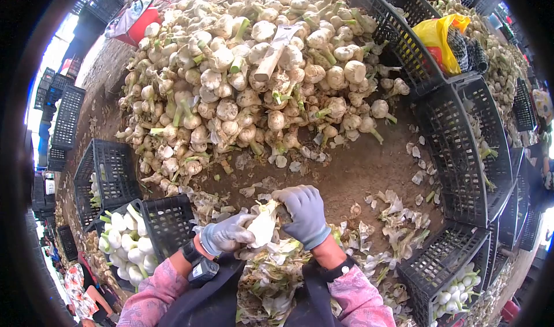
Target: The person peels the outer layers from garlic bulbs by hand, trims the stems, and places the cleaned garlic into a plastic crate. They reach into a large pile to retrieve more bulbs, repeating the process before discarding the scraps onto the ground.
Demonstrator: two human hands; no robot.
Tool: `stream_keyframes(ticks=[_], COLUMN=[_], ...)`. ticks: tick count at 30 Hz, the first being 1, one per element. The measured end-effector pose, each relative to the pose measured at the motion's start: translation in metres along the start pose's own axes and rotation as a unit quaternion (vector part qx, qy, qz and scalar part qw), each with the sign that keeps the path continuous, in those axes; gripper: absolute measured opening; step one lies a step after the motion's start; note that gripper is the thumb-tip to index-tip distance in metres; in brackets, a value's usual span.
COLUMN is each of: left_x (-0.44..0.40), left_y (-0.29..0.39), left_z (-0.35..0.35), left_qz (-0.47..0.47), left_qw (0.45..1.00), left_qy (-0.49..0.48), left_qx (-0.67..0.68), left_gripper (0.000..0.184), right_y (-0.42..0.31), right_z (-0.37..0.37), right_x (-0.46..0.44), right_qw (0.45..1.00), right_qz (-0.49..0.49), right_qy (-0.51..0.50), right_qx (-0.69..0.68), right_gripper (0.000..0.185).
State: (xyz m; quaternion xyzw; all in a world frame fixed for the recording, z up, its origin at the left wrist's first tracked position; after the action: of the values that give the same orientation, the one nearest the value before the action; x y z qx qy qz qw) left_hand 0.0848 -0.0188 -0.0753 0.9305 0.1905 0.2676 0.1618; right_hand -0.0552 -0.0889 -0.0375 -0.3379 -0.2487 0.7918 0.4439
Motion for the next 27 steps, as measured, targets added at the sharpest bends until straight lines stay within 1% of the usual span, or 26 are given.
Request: stream_keyframes(ticks=[1, 2, 3, 4, 5, 6, 7, 8, 9, 10, 12, 13, 15, 16, 17, 18, 19, 20, 21, 22, 24, 25, 26, 27], left_x=[0.000, 0.002, 0.005, 0.006, 0.006, 0.005, 0.001, 0.001, 0.006, 0.005, 0.003, 0.003, 0.010, 0.014, 0.015, 0.015, 0.016, 0.017, 0.020, 0.020, 0.022, 0.022, 0.020, 0.019], left_y=[0.000, 0.002, 0.008, 0.013, 0.013, 0.018, 0.022, 0.027, 0.044, 0.049, 0.055, 0.054, 0.054, 0.055, 0.057, 0.058, 0.059, 0.061, 0.068, 0.067, 0.065, 0.060, 0.054, 0.048], left_z=[0.000, 0.003, -0.001, -0.002, 0.007, 0.007, 0.004, 0.003, -0.002, -0.007, -0.017, -0.013, -0.006, -0.008, -0.020, -0.020, -0.018, -0.017, -0.021, -0.021, -0.017, -0.016, -0.011, -0.006], left_qz=[0.004, -0.021, -0.046, -0.071, -0.090, -0.141, -0.192, -0.241, -0.278, -0.273, -0.254, -0.273, -0.271, -0.267, -0.277, -0.268, -0.259, -0.250, -0.241, -0.214, -0.157, -0.173, -0.152, -0.130], left_qw=[1.000, 1.000, 0.998, 0.996, 0.986, 0.974, 0.957, 0.937, 0.847, 0.810, 0.718, 0.772, 0.860, 0.893, 0.931, 0.932, 0.933, 0.934, 0.901, 0.883, 0.832, 0.860, 0.890, 0.916], left_qy=[-0.020, 0.006, 0.031, 0.056, 0.115, 0.151, 0.185, 0.217, 0.254, 0.245, 0.221, 0.191, 0.209, 0.215, 0.183, 0.188, 0.193, 0.197, 0.247, 0.256, 0.270, 0.255, 0.254, 0.251], left_qx=[0.023, 0.008, -0.006, -0.021, -0.076, -0.094, -0.111, -0.128, -0.376, -0.457, -0.610, -0.541, -0.378, -0.291, -0.152, -0.154, -0.157, -0.159, -0.263, -0.330, -0.458, -0.406, -0.347, -0.286], left_gripper=[0.049, 0.049, 0.050, 0.050, 0.058, 0.058, 0.058, 0.058, 0.062, 0.061, 0.060, 0.068, 0.068, 0.068, 0.063, 0.062, 0.060, 0.059, 0.052, 0.044, 0.029, 0.013, 0.013, 0.013], right_y=[0.006, 0.012, 0.031, 0.049, 0.063, 0.052, 0.033, 0.016, -0.002, -0.010, -0.024, -0.020, -0.008, -0.009, -0.013, -0.014, -0.010, -0.014, -0.019, -0.026, -0.028, -0.028, -0.021, -0.014], right_z=[-0.004, -0.009, -0.008, -0.008, -0.011, -0.016, -0.014, -0.015, -0.024, -0.038, -0.036, -0.035, -0.027, -0.019, -0.011, -0.004, -0.001, 0.005, 0.013, 0.018, 0.017, 0.015, 0.010, 0.000], right_x=[0.002, 0.005, 0.012, 0.023, 0.035, 0.036, 0.035, 0.037, 0.040, 0.052, 0.039, 0.041, 0.043, 0.038, 0.031, 0.027, 0.025, 0.019, 0.012, 0.008, 0.008, 0.009, 0.015, 0.027], right_qw=[1.000, 0.998, 0.990, 0.969, 0.934, 0.893, 0.835, 0.762, 0.703, 0.617, 0.589, 0.644, 0.741, 0.778, 0.812, 0.843, 0.892, 0.924, 0.950, 0.970, 0.963, 0.959, 0.923, 0.873], right_qz=[-0.004, -0.009, -0.107, -0.204, -0.295, -0.311, -0.322, -0.327, -0.299, -0.362, -0.303, -0.323, -0.357, -0.347, -0.337, -0.325, -0.261, -0.213, -0.163, -0.112, -0.115, -0.116, -0.168, -0.217], right_qy=[-0.027, -0.055, -0.027, 0.002, 0.030, -0.011, -0.051, -0.089, -0.108, -0.113, -0.076, -0.089, -0.115, -0.101, -0.086, -0.071, -0.058, -0.070, -0.082, -0.093, -0.123, -0.137, -0.132, -0.124], right_qx=[-0.013, -0.027, -0.086, -0.143, -0.199, -0.325, -0.443, -0.552, -0.637, -0.689, -0.745, -0.688, -0.557, -0.514, -0.469, -0.423, -0.365, -0.309, -0.252, -0.193, -0.209, -0.217, -0.321, -0.419], right_gripper=[0.034, 0.035, 0.037, 0.041, 0.044, 0.051, 0.057, 0.064, 0.078, 0.085, 0.076, 0.070, 0.060, 0.057, 0.053, 0.050, 0.052, 0.051, 0.051, 0.051, 0.050, 0.049, 0.050, 0.051])
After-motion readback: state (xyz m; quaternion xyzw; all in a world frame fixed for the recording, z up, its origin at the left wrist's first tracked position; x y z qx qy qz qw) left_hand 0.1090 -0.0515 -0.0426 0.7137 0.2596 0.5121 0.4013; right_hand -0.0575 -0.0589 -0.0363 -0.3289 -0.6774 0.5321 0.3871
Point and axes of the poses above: each hand's wrist, its own x-axis away from the middle knuckle, its own z-axis out of the back of the hand, y = z × x, the point moved 7 cm from there along -x, towards the middle knuckle, and after that the axes turned 2 degrees about -y, right-handed, at the moved point
